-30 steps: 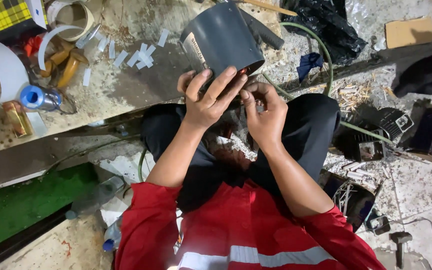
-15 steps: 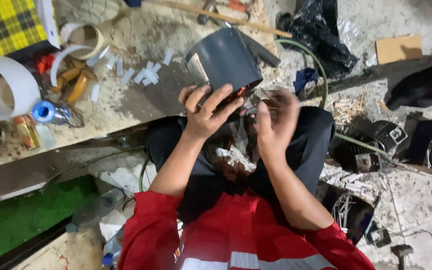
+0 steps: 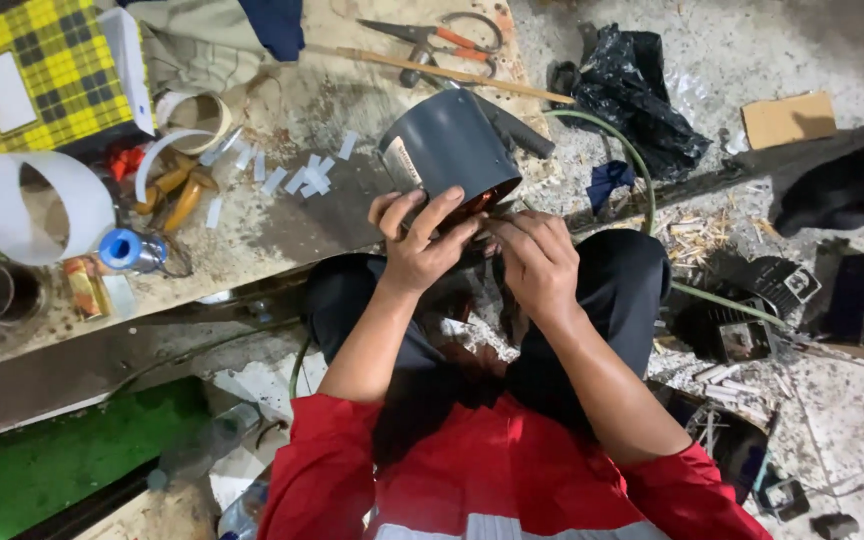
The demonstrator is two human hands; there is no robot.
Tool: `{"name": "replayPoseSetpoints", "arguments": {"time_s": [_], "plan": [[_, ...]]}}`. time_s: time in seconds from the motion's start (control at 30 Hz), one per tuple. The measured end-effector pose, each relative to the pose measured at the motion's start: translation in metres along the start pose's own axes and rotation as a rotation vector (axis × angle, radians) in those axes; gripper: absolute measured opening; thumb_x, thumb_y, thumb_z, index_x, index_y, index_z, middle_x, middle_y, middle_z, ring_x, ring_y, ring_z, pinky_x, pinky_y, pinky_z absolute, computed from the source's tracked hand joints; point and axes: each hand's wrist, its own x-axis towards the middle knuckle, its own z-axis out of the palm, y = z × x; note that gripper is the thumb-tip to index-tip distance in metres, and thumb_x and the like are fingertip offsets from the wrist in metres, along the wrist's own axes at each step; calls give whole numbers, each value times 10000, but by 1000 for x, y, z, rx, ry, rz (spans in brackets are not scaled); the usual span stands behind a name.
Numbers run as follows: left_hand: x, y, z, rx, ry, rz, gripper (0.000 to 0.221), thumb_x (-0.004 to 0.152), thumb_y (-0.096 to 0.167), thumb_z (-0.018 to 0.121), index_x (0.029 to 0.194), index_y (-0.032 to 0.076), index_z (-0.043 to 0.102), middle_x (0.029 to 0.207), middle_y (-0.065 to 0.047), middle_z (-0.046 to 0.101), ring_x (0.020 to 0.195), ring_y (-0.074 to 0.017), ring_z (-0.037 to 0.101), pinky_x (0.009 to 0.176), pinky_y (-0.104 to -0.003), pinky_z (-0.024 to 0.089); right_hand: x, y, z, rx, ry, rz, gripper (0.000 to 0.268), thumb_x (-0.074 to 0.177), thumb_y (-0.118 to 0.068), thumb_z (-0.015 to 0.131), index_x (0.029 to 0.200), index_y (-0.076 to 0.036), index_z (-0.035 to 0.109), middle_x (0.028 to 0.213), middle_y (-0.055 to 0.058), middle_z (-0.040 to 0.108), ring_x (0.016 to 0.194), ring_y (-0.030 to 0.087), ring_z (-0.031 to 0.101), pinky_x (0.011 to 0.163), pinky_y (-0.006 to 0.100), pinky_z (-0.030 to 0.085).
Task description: Adjusting the alignment of copper coils inside an electric motor housing using a screwdriver and a hammer.
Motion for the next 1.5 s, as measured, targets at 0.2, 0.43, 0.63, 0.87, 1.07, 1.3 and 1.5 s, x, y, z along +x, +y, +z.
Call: {"name": "replayPoseSetpoints", "arguments": {"time_s": [0.2,0.43,0.63,0.87,1.07,1.3,1.5], "plan": [[10,3,-6,33,-30,-22,84,963,345,797,957,403,737,1481,109,526,1341,-256,358,1104,-404,391,-13,12,-1,-8,-8,-62,185,855,75,777,1009,-26,783,1017,151,752,878,347,710,773,460,588],[13,1,-10,44,-37,12,87,917,329,831,914,393,772,1417,92,598,1351,-231,419,1143,-426,379,-18,15,2,-81,7,-18,69,926,-10,797,987,-39,784,939,116,741,763,285,681,692,387,588],[9,1,-4,29,-16,1,69,947,361,820,960,387,758,1498,88,512,1390,-263,335,1164,-398,367,-26,5,7,-29,-111,355,112,1014,-110,740,928,-63,686,730,84,619,611,307,634,500,401,484],[2,1,1,11,20,-3,70,927,362,836,926,395,775,1472,95,539,1339,-268,339,1117,-414,386,-18,-8,-12,363,220,838,227,1039,-166,634,1120,27,543,962,177,526,748,237,567,571,337,459],[-6,0,6,-46,47,-11,78,990,340,765,926,380,744,1476,89,544,1326,-263,355,1051,-447,379,-20,-9,-21,-350,195,-132,155,894,-61,828,837,-164,727,1110,96,620,956,329,510,852,469,380],[15,7,-9,12,-8,-7,160,996,338,766,838,348,742,1469,74,539,1309,-283,371,1088,-445,389,6,-15,-10,-406,26,-95,158,990,-149,778,963,-79,640,966,83,677,850,297,572,847,462,397],[1,3,2,12,28,1,107,960,370,793,866,410,762,1459,70,559,1317,-290,361,1079,-463,381,-14,-5,3,236,-93,611,147,1027,-62,659,966,67,692,729,252,704,660,430,721,561,432,524]]}}
